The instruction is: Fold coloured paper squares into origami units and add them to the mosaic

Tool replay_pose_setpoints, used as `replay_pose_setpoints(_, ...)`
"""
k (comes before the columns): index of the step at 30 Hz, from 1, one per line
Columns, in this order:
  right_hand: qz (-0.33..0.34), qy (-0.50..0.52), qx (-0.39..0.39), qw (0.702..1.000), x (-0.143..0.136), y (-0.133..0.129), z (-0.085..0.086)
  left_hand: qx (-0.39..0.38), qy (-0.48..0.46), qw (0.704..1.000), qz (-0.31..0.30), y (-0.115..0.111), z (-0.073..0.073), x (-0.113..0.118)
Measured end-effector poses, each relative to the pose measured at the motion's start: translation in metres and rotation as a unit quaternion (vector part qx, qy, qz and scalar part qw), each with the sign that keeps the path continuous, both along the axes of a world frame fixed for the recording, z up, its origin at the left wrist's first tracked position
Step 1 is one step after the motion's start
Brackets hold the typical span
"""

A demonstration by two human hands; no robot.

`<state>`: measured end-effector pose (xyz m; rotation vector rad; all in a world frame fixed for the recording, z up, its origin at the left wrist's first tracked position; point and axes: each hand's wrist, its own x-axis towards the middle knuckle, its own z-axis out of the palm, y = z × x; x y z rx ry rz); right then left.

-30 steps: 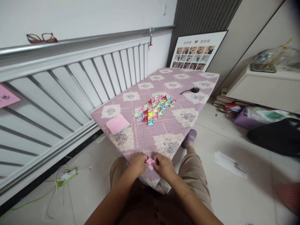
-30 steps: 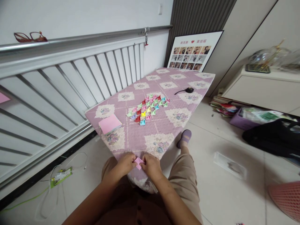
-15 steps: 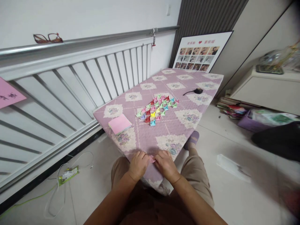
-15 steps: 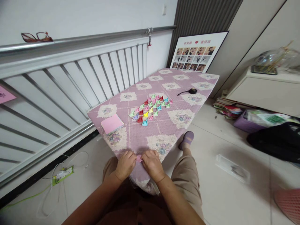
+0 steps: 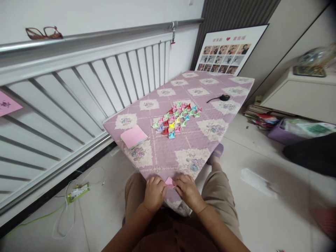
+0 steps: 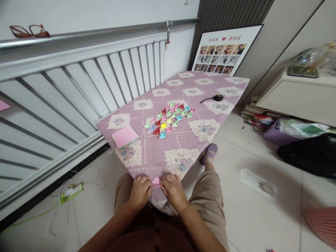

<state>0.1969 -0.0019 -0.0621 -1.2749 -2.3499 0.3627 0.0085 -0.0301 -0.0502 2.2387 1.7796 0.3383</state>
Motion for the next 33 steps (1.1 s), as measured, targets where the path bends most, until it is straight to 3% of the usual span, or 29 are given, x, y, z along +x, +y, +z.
replay_pose_setpoints(7, -0.062, -0.024, -0.044, 0.997, -0.002, 0.003, 0.008, -0.030, -0.009, 0.997, 0.077, 0.001, 0.005, 0.002)
replay_pose_setpoints(19, -0.131, -0.089, -0.043, 0.986, -0.015, 0.007, 0.015, -0.077, 0.055, 0.992, 0.078, 0.012, 0.022, 0.007)
replay_pose_setpoints(33, -0.151, -0.084, -0.049, 0.984, -0.016, 0.008, 0.014, -0.138, 0.058, 0.988, 0.047, 0.024, 0.022, 0.001)
